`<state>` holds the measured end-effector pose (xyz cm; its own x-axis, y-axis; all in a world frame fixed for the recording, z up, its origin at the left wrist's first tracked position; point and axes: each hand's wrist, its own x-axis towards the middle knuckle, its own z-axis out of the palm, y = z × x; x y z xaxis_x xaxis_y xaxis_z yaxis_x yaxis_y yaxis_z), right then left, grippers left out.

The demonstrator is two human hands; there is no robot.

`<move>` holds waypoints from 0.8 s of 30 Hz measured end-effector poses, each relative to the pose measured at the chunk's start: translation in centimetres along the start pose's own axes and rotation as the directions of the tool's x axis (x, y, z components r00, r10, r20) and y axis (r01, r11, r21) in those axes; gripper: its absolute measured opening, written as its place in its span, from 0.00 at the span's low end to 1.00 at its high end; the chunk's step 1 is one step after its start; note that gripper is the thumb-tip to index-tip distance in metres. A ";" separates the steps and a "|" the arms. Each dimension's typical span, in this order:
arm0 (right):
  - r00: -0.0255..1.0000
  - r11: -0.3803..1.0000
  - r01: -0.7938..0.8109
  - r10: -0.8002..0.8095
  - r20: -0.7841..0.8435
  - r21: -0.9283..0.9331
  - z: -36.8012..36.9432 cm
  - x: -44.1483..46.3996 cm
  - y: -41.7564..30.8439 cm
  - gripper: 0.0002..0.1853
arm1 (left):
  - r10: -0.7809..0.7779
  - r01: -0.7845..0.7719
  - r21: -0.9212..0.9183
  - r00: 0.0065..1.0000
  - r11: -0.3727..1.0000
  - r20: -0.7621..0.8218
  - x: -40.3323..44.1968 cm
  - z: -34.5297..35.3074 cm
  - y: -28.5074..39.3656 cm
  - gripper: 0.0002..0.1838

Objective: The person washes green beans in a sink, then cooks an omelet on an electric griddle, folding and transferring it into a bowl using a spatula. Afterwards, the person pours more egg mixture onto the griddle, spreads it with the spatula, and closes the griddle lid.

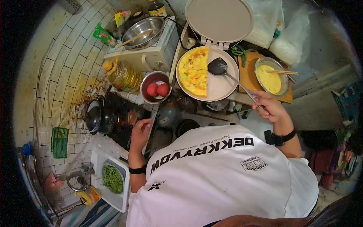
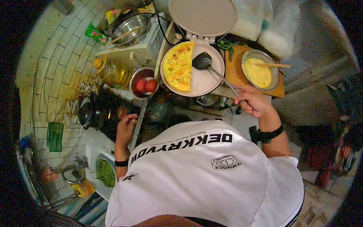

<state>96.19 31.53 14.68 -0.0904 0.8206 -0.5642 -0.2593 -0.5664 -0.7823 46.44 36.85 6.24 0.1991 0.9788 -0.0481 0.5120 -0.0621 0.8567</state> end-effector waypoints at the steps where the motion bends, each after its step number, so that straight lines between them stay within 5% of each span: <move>1: 1.000 1.000 -0.007 0.007 0.003 0.000 -0.5 -0.3 -0.2 0.27 | -0.025 0.025 -0.022 1.000 0.999 -0.009 0.0 -0.1 -0.4 0.11; 6: 0.987 0.892 0.105 -0.148 -0.064 -0.439 -1.5 -2.3 -1.1 0.24 | -0.017 0.016 -0.084 1.000 0.996 -0.016 -0.1 0.2 -0.3 0.11; 10: 0.956 0.831 0.153 -0.262 -0.133 -0.535 -0.8 -2.9 -1.3 0.21 | -0.048 0.047 -0.033 0.999 0.998 -0.007 0.0 0.5 -0.6 0.12; 13: 0.922 0.698 0.233 -0.380 -0.075 -0.677 -1.2 -2.8 -1.0 0.20 | -0.015 0.015 -0.025 1.000 1.000 -0.007 0.3 0.7 -0.9 0.13; 15: 0.881 0.466 0.236 -0.473 -0.015 -0.853 -0.8 -3.2 -1.4 0.20 | 0.013 -0.013 -0.034 1.000 0.999 -0.009 0.4 0.8 -0.6 0.13; 18: 0.904 0.278 0.118 -0.428 -0.013 -0.953 1.3 -4.6 -3.3 0.20 | -0.004 0.004 -0.009 1.000 1.000 0.001 0.4 0.9 0.8 0.13; 24: 0.895 0.248 0.127 -0.446 0.003 -0.961 1.8 -5.5 -3.5 0.20 | 0.043 -0.044 0.031 0.999 0.999 0.023 2.0 0.6 3.3 0.12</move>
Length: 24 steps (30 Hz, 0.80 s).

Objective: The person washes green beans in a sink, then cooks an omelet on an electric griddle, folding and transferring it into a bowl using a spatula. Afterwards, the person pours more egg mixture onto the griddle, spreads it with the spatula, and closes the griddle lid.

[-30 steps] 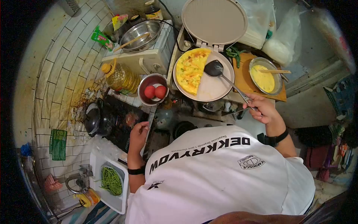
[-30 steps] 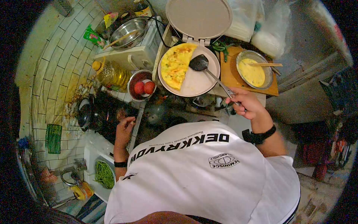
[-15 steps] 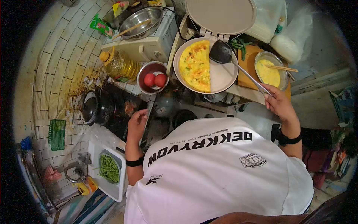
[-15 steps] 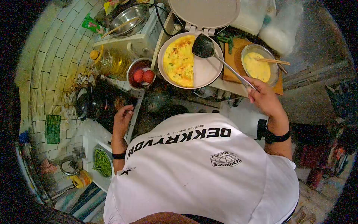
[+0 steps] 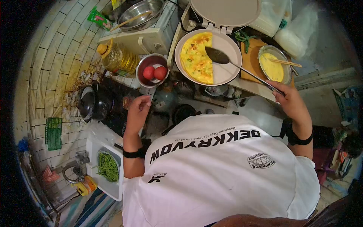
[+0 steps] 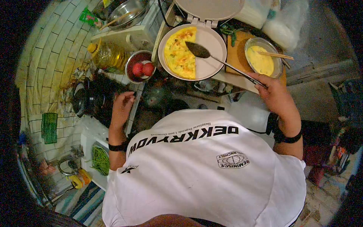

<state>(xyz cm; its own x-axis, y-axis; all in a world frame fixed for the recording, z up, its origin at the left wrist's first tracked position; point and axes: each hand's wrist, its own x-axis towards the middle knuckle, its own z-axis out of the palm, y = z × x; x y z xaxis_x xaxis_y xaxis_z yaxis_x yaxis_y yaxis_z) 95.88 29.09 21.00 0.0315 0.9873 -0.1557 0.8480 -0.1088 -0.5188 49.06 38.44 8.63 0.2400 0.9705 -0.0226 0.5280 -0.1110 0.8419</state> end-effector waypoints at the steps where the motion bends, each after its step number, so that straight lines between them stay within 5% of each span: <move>1: 1.000 1.000 0.000 0.000 0.005 -0.003 0.0 -0.1 -0.3 0.20 | 0.004 -0.004 0.006 1.000 1.000 0.014 0.3 -0.1 0.5 0.11; 3: 0.960 0.950 -0.274 0.260 0.106 0.149 0.0 -0.1 -0.9 0.20 | 0.040 -0.040 0.016 0.999 0.999 0.023 1.4 -0.1 0.8 0.11; 7: 0.977 0.953 -0.214 0.206 0.063 0.212 0.7 -0.4 0.1 0.20 | 0.148 -0.150 0.088 0.988 0.985 0.036 3.1 -0.3 1.9 0.11; 9: 0.997 0.993 0.032 -0.024 -0.071 0.111 1.0 -0.2 -0.1 0.18 | 0.188 -0.193 0.052 0.978 0.980 0.091 3.7 -0.2 2.0 0.11; 12: 0.981 0.980 0.176 -0.182 -0.069 -0.089 0.1 1.3 -1.8 0.15 | 0.140 -0.147 0.051 0.982 0.988 0.128 4.3 -0.1 1.7 0.10; 16: 0.935 0.941 0.337 -0.332 -0.127 0.021 -1.3 2.8 -3.6 0.14 | 0.116 -0.122 0.064 0.989 0.990 0.088 3.7 0.6 0.8 0.10; 20: 0.949 0.955 0.267 -0.284 -0.137 -0.126 -0.3 1.9 -3.7 0.16 | 0.106 -0.109 0.041 0.992 0.993 0.068 1.6 0.2 0.2 0.10; 22: 0.999 0.960 0.021 -0.007 0.051 -0.280 0.5 1.4 -2.5 0.17 | 0.122 -0.123 0.043 0.992 0.992 0.006 0.6 -0.1 -0.8 0.10; 24: 0.999 0.970 0.054 -0.051 0.017 -0.237 1.6 1.0 -0.1 0.18 | 0.091 -0.090 0.069 0.996 0.994 -0.014 -0.2 -1.3 -2.7 0.10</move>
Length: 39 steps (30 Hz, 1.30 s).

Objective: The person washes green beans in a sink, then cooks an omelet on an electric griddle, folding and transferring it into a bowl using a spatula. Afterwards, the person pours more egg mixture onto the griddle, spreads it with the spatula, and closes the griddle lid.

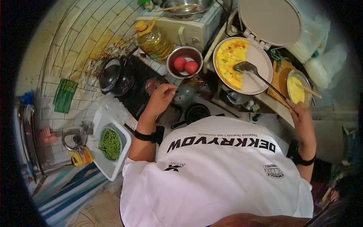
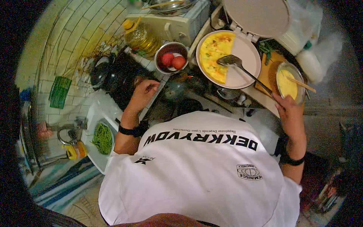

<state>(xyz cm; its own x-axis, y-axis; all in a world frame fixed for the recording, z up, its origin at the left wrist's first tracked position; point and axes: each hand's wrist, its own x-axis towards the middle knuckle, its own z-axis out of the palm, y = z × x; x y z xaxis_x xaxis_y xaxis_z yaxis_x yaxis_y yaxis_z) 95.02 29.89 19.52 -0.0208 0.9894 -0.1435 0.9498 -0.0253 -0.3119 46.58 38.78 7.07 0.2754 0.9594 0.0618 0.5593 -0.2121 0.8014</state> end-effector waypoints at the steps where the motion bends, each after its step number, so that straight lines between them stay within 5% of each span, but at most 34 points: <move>1: 0.998 0.999 0.012 -0.009 -0.058 0.050 1.1 -0.4 1.1 0.18 | -0.082 0.082 -0.025 0.996 0.996 -0.024 -0.8 -0.3 -0.3 0.10; 4: 0.969 0.959 0.146 -0.090 -0.229 0.243 4.6 -0.5 3.3 0.20 | -0.204 0.199 -0.076 0.976 0.977 -0.069 -2.9 -0.8 -1.9 0.10; 6: 0.959 0.965 0.184 -0.135 -0.251 0.186 6.7 0.5 3.0 0.21 | -0.239 0.230 -0.096 0.967 0.968 -0.084 -4.3 -1.0 -3.0 0.10; 12: 0.970 0.968 0.013 0.048 -0.237 0.250 10.2 3.2 2.4 0.23 | -0.298 0.279 -0.173 0.949 0.945 -0.101 -6.4 -1.0 -4.4 0.09; 16: 0.958 1.000 -0.015 0.016 -0.286 0.008 10.8 3.0 3.5 0.26 | -0.337 0.313 -0.185 0.934 0.932 -0.118 -7.4 -1.5 -4.5 0.09; 20: 0.959 0.998 -0.060 0.051 -0.278 -0.026 9.7 2.6 1.5 0.30 | -0.325 0.299 -0.159 0.930 0.941 -0.174 -8.8 -2.2 -5.3 0.08; 23: 0.870 0.997 0.075 -0.074 -0.488 -0.018 8.3 3.0 -2.1 0.28 | -0.335 0.304 -0.170 0.921 0.937 -0.198 -10.3 -2.8 -7.0 0.09; 26: 0.868 0.965 0.212 -0.114 -0.483 0.152 7.7 3.9 -6.0 0.22 | -0.333 0.299 -0.174 0.915 0.938 -0.226 -11.9 -4.2 -6.9 0.09; 28: 0.902 0.801 0.328 -0.106 -0.419 0.502 8.0 5.2 -8.4 0.14 | -0.329 0.299 -0.154 0.914 0.942 -0.236 -13.0 -4.8 -7.4 0.09; 31: 0.957 0.625 0.280 -0.127 -0.259 0.729 6.6 7.0 -13.9 0.10 | -0.355 0.307 -0.214 0.903 0.927 -0.242 -14.7 -5.3 -9.3 0.09; 34: 0.933 0.550 0.341 -0.298 -0.203 0.763 5.6 8.8 -19.4 0.12 | -0.385 0.334 -0.235 0.896 0.913 -0.220 -16.5 -6.3 -9.5 0.11; 39: 0.946 0.330 0.108 -0.323 0.005 0.938 6.8 14.9 -26.2 0.15 | -0.410 0.326 -0.313 0.876 0.892 -0.253 -19.7 -6.4 -12.3 0.12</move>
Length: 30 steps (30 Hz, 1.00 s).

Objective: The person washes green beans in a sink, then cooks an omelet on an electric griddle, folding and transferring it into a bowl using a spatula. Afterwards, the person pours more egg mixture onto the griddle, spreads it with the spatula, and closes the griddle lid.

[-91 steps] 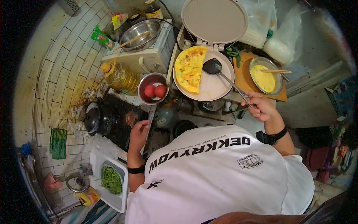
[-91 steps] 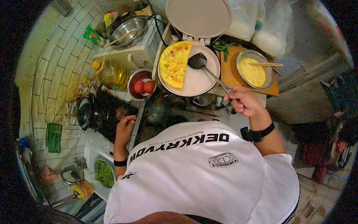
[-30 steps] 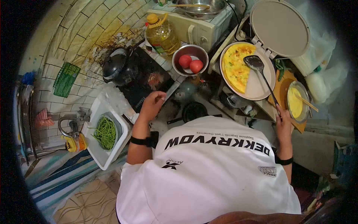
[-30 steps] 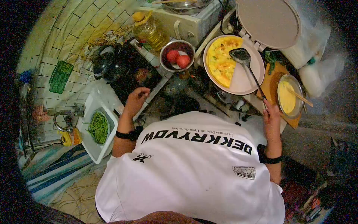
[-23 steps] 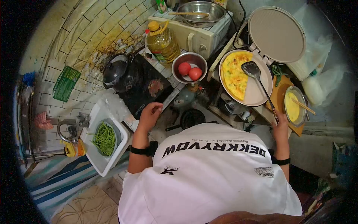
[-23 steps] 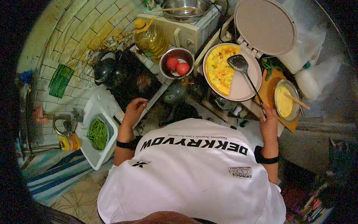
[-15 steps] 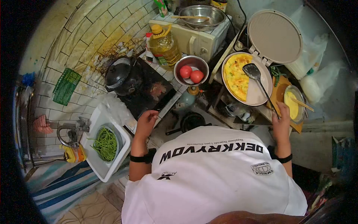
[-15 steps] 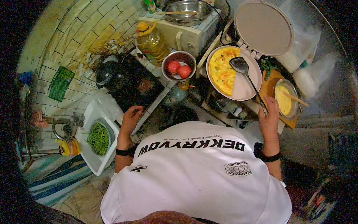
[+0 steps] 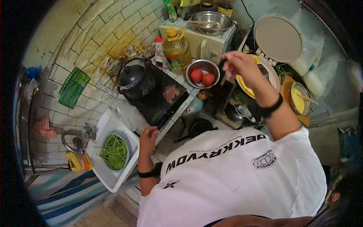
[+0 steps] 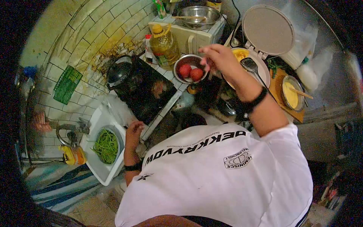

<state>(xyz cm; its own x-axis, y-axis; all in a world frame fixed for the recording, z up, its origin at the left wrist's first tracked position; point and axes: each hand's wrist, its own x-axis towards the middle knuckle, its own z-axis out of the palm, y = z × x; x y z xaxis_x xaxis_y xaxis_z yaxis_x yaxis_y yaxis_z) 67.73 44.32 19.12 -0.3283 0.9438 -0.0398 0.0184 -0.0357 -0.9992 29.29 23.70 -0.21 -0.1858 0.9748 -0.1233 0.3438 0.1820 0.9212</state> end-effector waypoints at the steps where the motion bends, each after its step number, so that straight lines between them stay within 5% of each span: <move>1: 0.999 0.996 -0.040 0.039 0.006 0.076 0.1 2.2 0.5 0.16 | 0.016 -0.016 -0.001 1.000 1.000 0.001 -0.5 -0.2 -0.5 0.12; 4: 0.982 0.938 -0.169 0.188 -0.033 0.302 0.0 9.8 2.6 0.20 | 0.019 -0.019 -0.003 0.996 1.000 -0.084 -2.1 -0.7 -1.5 0.10; 6: 0.913 0.715 -0.300 0.408 -0.028 0.631 -0.5 14.6 3.7 0.19 | -0.033 0.033 0.004 0.994 0.999 -0.105 -3.2 -1.1 -1.6 0.09; 13: 0.845 0.742 -0.051 0.389 -0.368 0.668 -1.8 23.9 5.8 0.28 | -0.111 0.082 -0.142 0.972 0.986 -0.209 -7.6 -0.5 -2.8 0.09; 15: 0.815 0.762 -0.046 0.403 -0.417 0.646 -2.6 26.1 6.3 0.25 | -0.099 0.058 -0.165 0.963 0.985 -0.251 -8.4 -0.4 -3.4 0.09; 17: 0.728 0.774 -0.141 0.504 -0.464 0.617 -4.0 28.6 7.6 0.20 | -0.235 0.210 -0.120 0.936 0.970 -0.262 -9.4 -0.2 -2.4 0.08; 22: 0.703 0.706 -0.031 0.518 -0.487 0.707 -4.2 27.8 6.7 0.13 | -0.225 0.205 -0.096 0.923 0.974 -0.313 -10.2 0.3 -0.6 0.08; 24: 0.611 0.743 0.043 0.509 -0.605 0.668 -3.5 25.3 5.0 0.10 | -0.186 0.208 0.044 0.937 0.977 -0.297 -10.0 0.3 2.2 0.07; 28: 0.669 0.764 0.007 0.476 -0.571 0.645 -4.3 24.3 6.1 0.10 | -0.177 0.174 -0.034 0.949 0.984 -0.259 -8.5 0.1 0.1 0.07; 30: 0.731 0.756 0.170 0.333 -0.595 0.632 -3.7 23.0 6.0 0.08 | -0.129 0.120 -0.067 0.978 0.991 -0.166 -7.1 0.0 0.0 0.09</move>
<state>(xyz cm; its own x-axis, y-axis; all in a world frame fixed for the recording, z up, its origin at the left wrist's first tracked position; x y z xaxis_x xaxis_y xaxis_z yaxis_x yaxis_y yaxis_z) 63.82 67.00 12.20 0.3279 0.8740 -0.3585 -0.6388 -0.0744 -0.7658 30.54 16.82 0.64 -0.3792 0.9080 -0.1783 0.2565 0.2883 0.9225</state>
